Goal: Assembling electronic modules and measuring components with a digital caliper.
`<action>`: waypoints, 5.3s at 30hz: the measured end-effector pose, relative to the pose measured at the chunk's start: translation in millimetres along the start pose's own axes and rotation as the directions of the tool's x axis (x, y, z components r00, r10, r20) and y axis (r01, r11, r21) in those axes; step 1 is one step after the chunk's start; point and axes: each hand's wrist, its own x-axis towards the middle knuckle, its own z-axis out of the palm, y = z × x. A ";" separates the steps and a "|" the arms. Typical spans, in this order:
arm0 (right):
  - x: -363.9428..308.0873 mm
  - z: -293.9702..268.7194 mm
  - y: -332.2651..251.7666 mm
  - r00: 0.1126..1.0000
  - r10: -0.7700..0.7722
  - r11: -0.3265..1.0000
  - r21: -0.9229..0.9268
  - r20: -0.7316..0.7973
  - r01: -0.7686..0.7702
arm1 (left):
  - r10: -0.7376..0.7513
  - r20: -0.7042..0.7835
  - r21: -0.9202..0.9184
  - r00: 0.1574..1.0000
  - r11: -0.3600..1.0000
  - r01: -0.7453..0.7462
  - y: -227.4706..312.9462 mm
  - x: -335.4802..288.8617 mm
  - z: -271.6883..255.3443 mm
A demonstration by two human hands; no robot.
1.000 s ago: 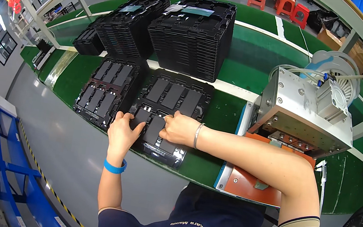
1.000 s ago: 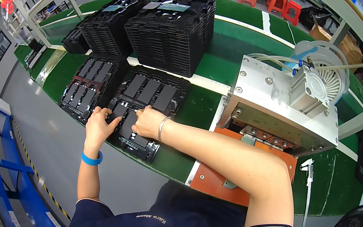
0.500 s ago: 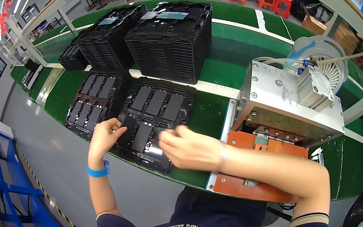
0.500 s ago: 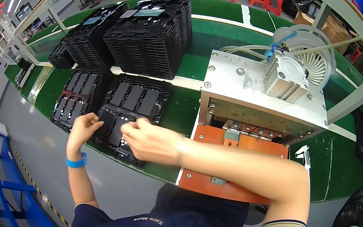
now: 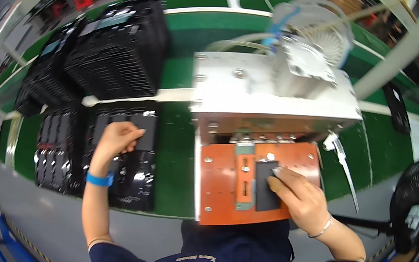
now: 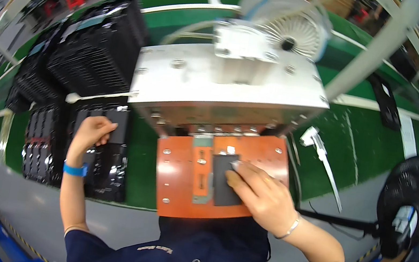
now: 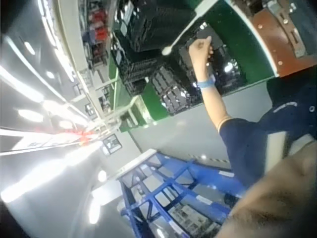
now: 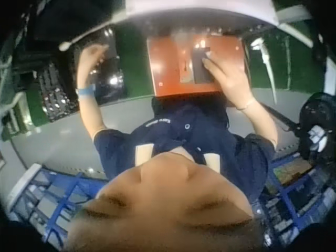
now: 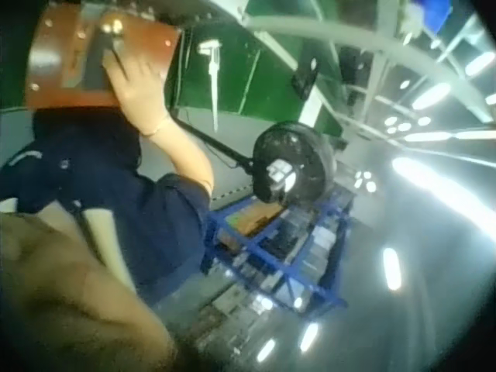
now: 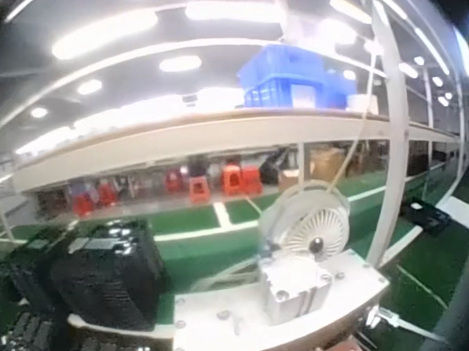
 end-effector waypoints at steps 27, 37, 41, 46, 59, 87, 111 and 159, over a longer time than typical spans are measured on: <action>18.9 29.8 34.2 0.997 0.068 0.979 0.193 0.025 -0.071 | 0.775 0.594 0.060 0.215 0.224 -0.973 118.8 -107.9 132.6; 19.0 20.4 32.9 0.989 0.147 0.957 0.256 -0.025 -0.136 | 0.759 0.620 0.049 0.199 0.215 -0.975 123.2 -105.2 130.3; -0.5 -2.9 29.0 0.991 0.131 0.907 0.401 0.013 -0.125 | 0.767 0.607 0.050 0.210 0.226 -0.973 118.5 -101.3 125.4; -14.4 8.5 14.4 0.996 0.064 0.933 0.350 0.061 -0.082 | 0.770 0.592 0.081 0.238 0.237 -0.968 122.1 -93.4 122.2; 8.1 17.5 30.0 1.000 0.023 0.950 0.310 -0.002 -0.021 | 0.750 0.577 0.135 0.322 0.302 -0.944 130.9 -81.5 122.4; 8.3 5.2 7.5 0.954 0.237 0.847 0.441 0.185 -0.297 | 0.770 0.548 0.110 0.327 0.321 -0.941 126.1 -77.2 126.0; -4.6 -1.7 -29.6 0.728 0.621 -0.121 0.953 0.291 -0.277 | 0.552 0.443 -0.409 0.707 0.826 -0.388 154.4 -109.9 131.7; -177.5 36.9 168.2 0.551 0.815 0.552 -0.051 -0.177 -0.833 | 0.331 0.199 -0.757 0.922 0.649 -0.070 136.1 -123.9 122.8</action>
